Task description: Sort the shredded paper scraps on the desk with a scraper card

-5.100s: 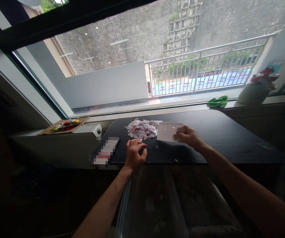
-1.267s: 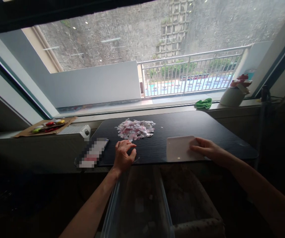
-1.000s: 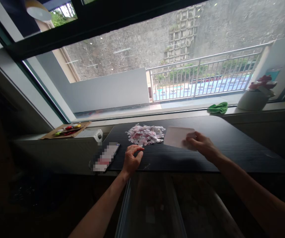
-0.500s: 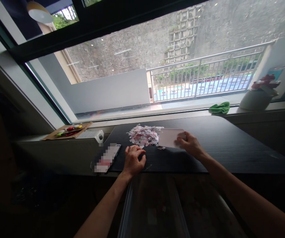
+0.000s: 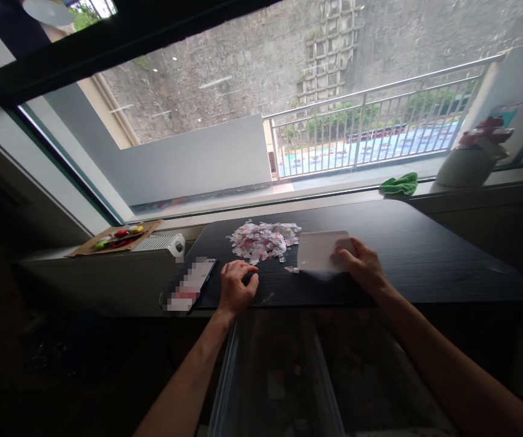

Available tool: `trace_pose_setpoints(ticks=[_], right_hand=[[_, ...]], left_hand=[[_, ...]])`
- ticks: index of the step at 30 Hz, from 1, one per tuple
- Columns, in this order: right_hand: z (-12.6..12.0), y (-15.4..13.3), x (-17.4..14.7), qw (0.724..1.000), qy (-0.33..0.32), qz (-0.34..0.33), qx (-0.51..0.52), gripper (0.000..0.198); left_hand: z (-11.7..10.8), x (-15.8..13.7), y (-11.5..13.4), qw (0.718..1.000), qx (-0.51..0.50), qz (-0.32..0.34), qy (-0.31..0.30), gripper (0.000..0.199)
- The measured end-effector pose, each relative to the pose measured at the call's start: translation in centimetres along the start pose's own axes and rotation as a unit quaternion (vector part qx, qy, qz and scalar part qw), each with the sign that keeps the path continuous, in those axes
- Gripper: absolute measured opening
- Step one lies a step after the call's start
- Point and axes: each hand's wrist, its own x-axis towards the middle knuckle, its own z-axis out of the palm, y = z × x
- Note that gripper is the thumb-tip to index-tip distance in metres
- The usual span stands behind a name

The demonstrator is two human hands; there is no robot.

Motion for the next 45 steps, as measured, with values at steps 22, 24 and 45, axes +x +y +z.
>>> trace_pose_setpoints(ticks=[22,24,45], right_hand=[[0.17,-0.14,-0.45,0.997,-0.063,-0.046,-0.014,0.024],[0.19,-0.05,-0.43,0.997,-0.06,-0.046,-0.009,0.024],[0.44,0.23,-0.36,0.992,-0.099,-0.032,0.074,0.032]], left_hand=[[-0.02,0.08,-0.02,1.0,-0.001,-0.002,0.002,0.013],[-0.02,0.09,-0.03,1.0,-0.002,-0.002,0.002,0.013],[-0.05,0.06,-0.01,1.0,-0.006,-0.002,-0.002,0.013]])
